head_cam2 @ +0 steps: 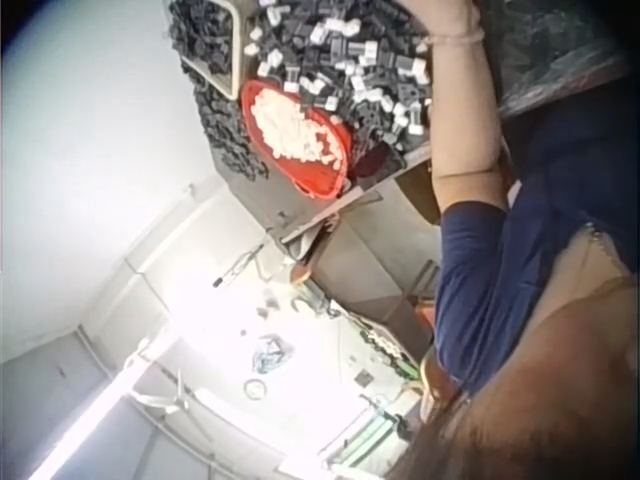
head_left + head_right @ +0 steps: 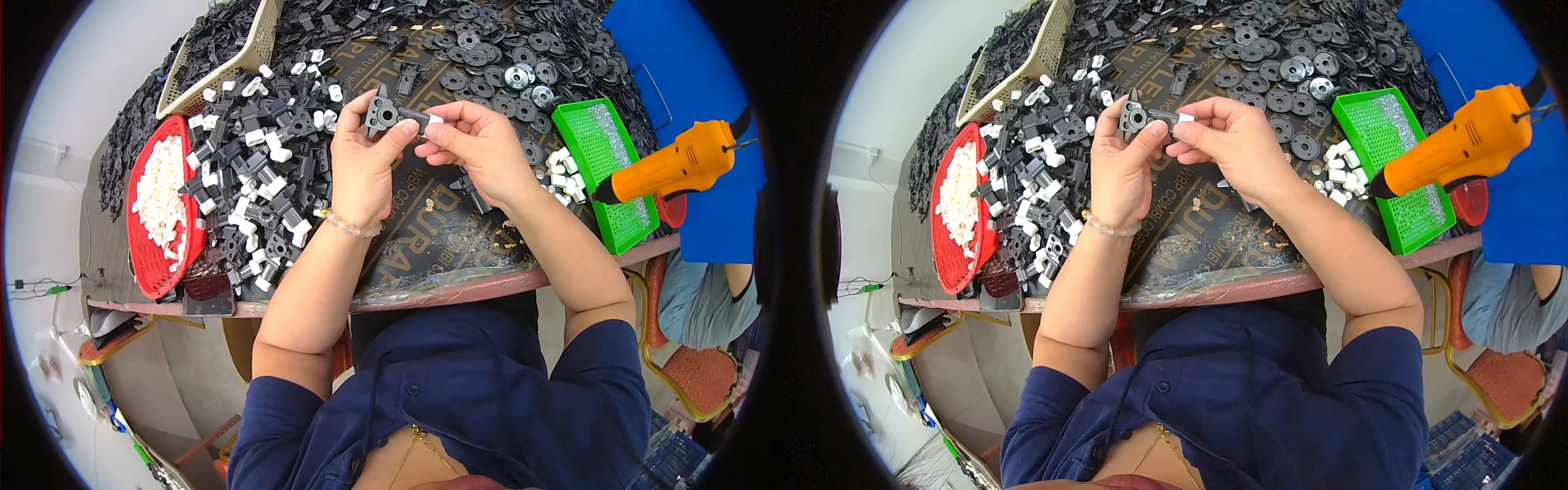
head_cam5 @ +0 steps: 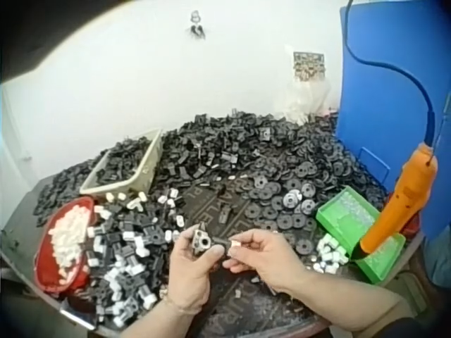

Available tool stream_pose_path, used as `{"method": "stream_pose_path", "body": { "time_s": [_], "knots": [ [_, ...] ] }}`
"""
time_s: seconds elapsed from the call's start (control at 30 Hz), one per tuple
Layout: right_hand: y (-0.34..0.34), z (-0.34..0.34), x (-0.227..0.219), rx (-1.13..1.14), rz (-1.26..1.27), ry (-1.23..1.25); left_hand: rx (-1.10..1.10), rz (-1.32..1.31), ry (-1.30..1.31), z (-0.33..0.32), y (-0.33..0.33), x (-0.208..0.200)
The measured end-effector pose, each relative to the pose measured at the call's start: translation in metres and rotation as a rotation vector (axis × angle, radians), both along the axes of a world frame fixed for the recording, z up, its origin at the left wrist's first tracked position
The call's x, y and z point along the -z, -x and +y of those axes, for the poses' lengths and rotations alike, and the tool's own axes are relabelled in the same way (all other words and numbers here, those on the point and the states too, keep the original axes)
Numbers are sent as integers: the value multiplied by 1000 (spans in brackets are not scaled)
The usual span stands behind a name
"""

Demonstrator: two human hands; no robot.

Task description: Assembling small plastic base components with white pins and circular caps at a workbench.

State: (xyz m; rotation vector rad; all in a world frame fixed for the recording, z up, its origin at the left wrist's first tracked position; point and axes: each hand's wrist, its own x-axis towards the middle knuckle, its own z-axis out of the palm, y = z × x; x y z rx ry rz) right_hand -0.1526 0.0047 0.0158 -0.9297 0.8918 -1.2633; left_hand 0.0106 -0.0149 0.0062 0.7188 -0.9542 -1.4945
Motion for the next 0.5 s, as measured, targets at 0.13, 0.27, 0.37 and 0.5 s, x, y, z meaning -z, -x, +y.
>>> {"method": "stream_pose_path", "body": {
  "time_s": [0.13, 0.27, 0.37, 0.5],
  "knots": [
    [1, 2, 0, 6, 99, 92, -102, -138, 211, 9, 8, -7],
    [13, -1, -1, -111, 192, 96, 127, -37, 17, 1, -8, -10],
    [-3, -7, -3, -7, 103, 461, 371, 277, -177, 6, -7, -16],
    [-10, -20, -34, -176, 375, 542, 396, 536, -139, 7, -3, -16]
  ]
}}
